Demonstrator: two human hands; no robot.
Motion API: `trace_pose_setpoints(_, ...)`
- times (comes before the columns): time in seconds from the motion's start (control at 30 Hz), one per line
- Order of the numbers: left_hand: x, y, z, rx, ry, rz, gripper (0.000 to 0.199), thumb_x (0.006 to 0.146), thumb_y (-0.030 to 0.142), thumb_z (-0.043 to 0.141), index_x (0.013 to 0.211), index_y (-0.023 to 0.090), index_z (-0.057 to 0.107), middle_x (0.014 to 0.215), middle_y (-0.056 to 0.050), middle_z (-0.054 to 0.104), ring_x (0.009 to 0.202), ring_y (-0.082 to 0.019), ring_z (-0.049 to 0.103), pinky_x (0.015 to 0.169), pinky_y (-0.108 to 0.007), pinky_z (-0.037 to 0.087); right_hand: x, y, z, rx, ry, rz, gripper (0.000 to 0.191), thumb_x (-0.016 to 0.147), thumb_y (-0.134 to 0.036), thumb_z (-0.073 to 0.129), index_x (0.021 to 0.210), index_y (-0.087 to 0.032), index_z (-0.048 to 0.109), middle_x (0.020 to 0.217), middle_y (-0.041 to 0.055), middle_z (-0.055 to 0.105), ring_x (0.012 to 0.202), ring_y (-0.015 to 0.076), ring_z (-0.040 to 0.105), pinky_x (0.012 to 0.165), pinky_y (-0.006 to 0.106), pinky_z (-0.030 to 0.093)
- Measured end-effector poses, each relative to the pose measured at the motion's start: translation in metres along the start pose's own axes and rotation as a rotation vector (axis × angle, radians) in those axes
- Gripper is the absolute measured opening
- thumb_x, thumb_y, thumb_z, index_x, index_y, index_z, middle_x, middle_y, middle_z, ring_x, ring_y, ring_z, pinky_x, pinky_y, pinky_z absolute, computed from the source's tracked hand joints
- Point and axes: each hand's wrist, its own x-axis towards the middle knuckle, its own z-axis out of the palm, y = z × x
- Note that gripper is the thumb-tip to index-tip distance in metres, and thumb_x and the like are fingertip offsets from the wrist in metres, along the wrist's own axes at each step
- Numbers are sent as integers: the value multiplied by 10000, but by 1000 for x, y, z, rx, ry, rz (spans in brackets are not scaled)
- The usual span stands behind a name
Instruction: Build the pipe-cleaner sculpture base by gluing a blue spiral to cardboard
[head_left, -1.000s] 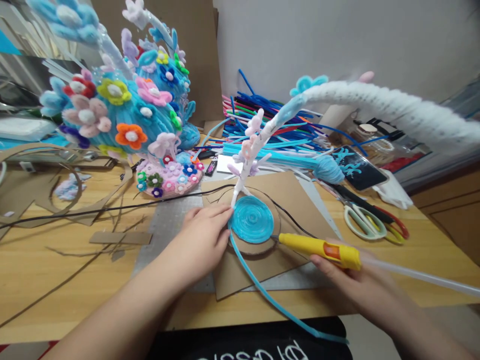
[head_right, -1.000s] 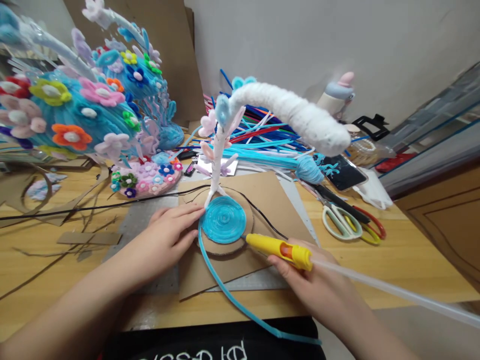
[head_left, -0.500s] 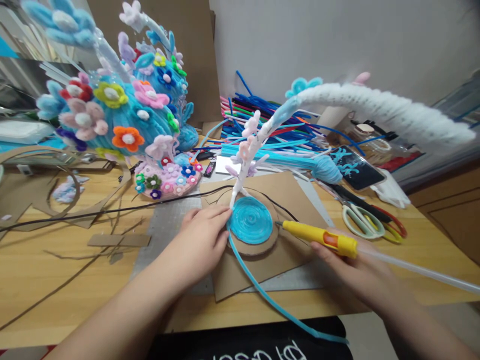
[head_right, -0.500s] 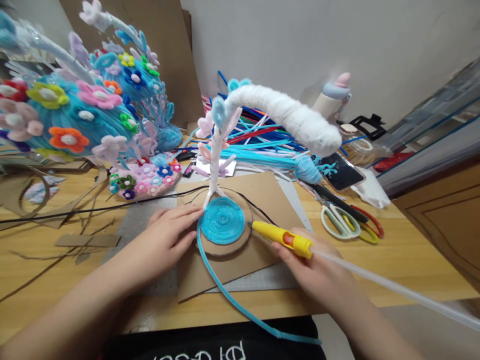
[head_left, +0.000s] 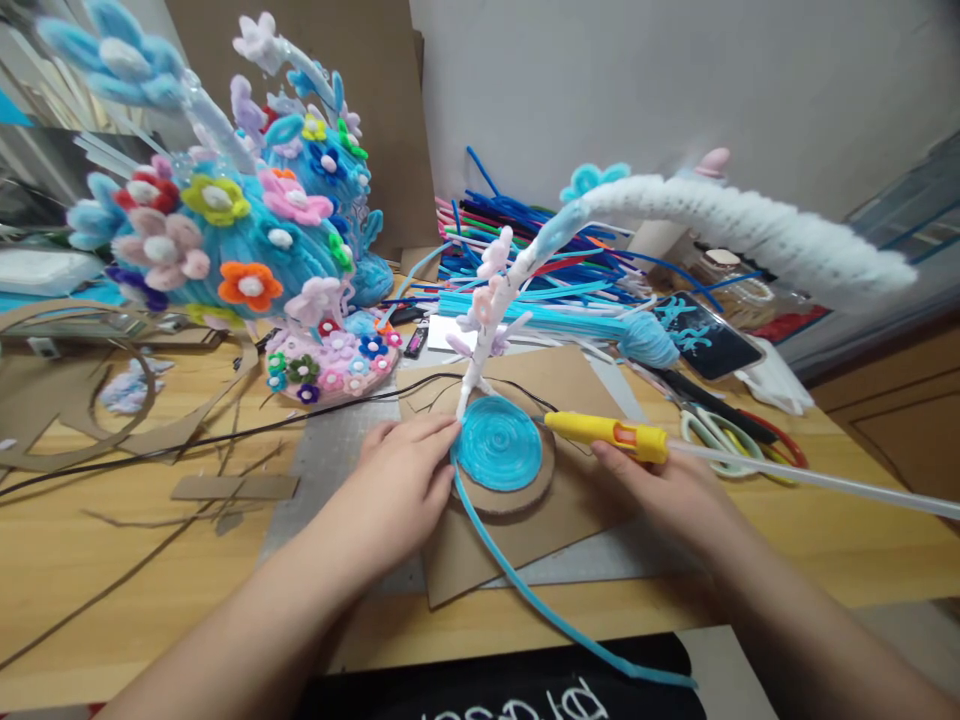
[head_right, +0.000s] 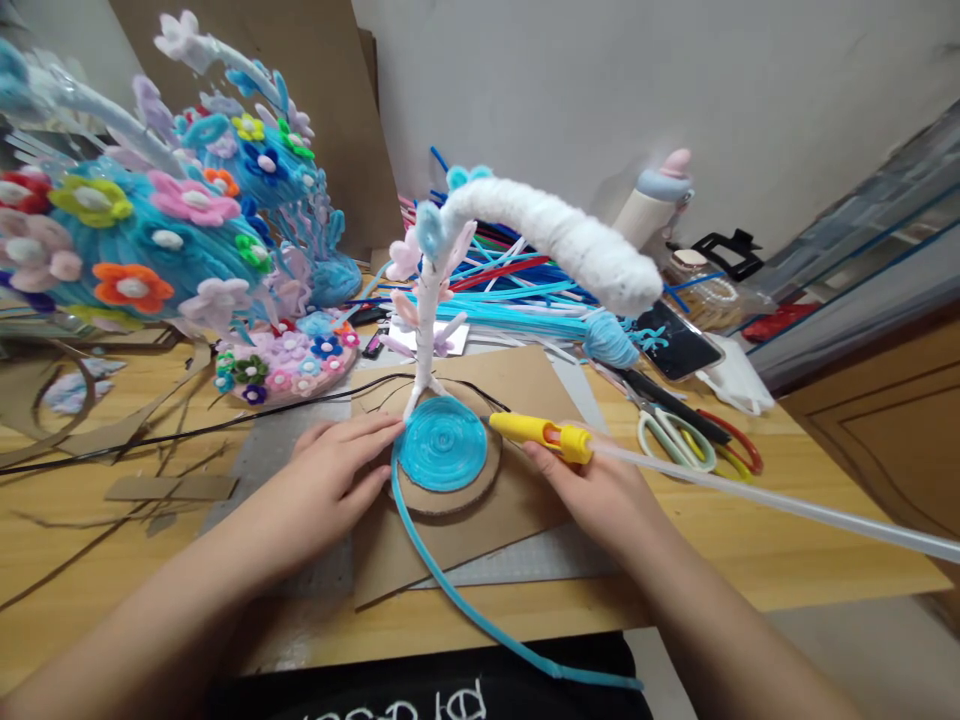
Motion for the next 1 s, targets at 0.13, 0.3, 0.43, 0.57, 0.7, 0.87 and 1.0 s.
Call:
trace_pose_setpoints(0.13,0,0,1,1,13,6,409,897,157,464,1298,204,532,1387,-73,529,1281,-268,462,1035,-510,324,1,2,2,2,13,-21,365,828,-571,520,916,-275,715,797,18,733,773,263,696,619,346,554)
trace_pose_setpoints(0.3,0,0,2,1,34,19,398,912,145,428,1287,212,543,1371,-58,545,1263,-267,481,1019,-503,342,-1,1,1,-19,-13,45,442,812,-625,495,894,-261,732,750,34,731,734,280,699,594,363,551)
trace_pose_setpoints(0.43,0,0,1,4,30,16,388,918,152,425,1284,203,543,1372,-65,544,1267,-260,477,1019,-499,336,-3,2,0,-33,-45,61,478,818,-637,466,940,-263,737,780,45,739,779,304,701,638,399,564)
trace_pose_setpoints(0.57,0,0,1,7,27,18,388,914,147,431,1283,199,542,1376,-66,541,1272,-256,473,1017,-498,336,-9,11,-1,-38,-76,79,498,797,-672,469,960,-283,734,868,45,749,882,337,695,713,453,577)
trace_pose_setpoints(0.7,0,1,1,-3,29,19,392,907,145,446,1281,213,543,1373,-62,544,1267,-258,477,1021,-493,338,-15,20,0,-22,-95,89,483,802,-666,473,985,-296,723,922,27,749,913,340,692,750,491,577)
trace_pose_setpoints(0.87,0,0,1,2,32,19,394,910,146,440,1282,223,544,1369,-62,548,1263,-255,481,1023,-489,339,-22,17,-3,-22,-24,-11,388,808,-606,520,899,-296,735,830,15,745,791,287,708,669,408,596)
trace_pose_setpoints(1.0,0,1,0,-2,25,11,395,910,141,437,1280,225,547,1363,-57,553,1256,-256,488,1017,-494,344,-27,13,-7,14,-39,-79,339,823,-559,524,883,-301,735,811,7,739,780,259,706,698,372,600)
